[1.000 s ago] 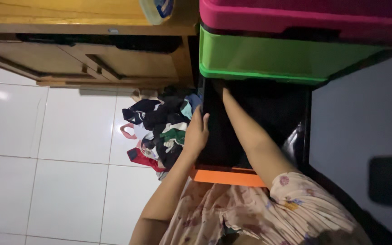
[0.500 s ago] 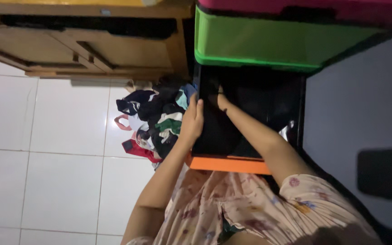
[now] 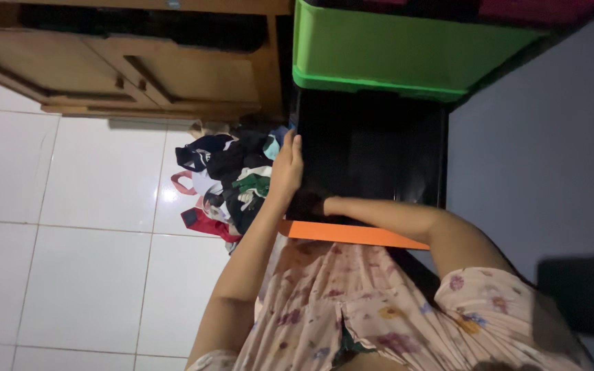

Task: The person folds various small clothing items, including socks and underwear, one by one and places them into an open drawer. The person handles each item individually, folding it neatly before stacking it inside the drawer.

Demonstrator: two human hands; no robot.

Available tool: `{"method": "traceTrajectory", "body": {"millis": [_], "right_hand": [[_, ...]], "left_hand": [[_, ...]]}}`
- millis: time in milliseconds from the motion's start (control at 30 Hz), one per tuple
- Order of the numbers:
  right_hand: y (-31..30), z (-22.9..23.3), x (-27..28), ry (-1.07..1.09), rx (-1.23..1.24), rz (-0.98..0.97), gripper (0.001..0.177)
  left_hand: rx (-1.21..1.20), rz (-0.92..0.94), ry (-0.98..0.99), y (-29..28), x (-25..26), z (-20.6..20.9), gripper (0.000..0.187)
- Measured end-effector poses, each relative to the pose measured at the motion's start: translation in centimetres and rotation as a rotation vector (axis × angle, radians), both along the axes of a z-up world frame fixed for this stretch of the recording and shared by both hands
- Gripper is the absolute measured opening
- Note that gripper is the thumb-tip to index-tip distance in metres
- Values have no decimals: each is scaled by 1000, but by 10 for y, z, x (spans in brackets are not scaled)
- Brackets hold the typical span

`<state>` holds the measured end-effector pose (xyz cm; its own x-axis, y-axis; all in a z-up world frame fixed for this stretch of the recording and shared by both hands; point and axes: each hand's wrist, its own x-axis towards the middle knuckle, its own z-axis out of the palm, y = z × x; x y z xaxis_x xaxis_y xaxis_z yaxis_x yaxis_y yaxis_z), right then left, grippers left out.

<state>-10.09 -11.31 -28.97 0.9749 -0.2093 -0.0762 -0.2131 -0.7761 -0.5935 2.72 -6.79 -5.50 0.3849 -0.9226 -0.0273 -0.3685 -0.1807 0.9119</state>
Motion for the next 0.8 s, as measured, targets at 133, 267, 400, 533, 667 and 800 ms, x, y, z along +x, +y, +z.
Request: {"method": "traceTrajectory", "body": {"millis": [133,267,400,533,667,800], "right_hand": [[5,4,-13,565,223,156,42],[-31,12,-34,778,450,156,42],[-113,29,-49,466,584,-179,43],[-191,48,-39,19,550,-737,44],[-228,49,9,-320,500,-1062,44],[-235,48,62,-646,551,-1147,46]], "left_hand": [[-17,6,0,-2,2,-3,63],[-21,12,15,-2,3,-8,62],[-18,29,12,-3,2,-10,61],[5,19,33,0,3,0,59],[33,27,37,-3,2,1,57],[-10,37,0,-2,1,-4,54]]}}
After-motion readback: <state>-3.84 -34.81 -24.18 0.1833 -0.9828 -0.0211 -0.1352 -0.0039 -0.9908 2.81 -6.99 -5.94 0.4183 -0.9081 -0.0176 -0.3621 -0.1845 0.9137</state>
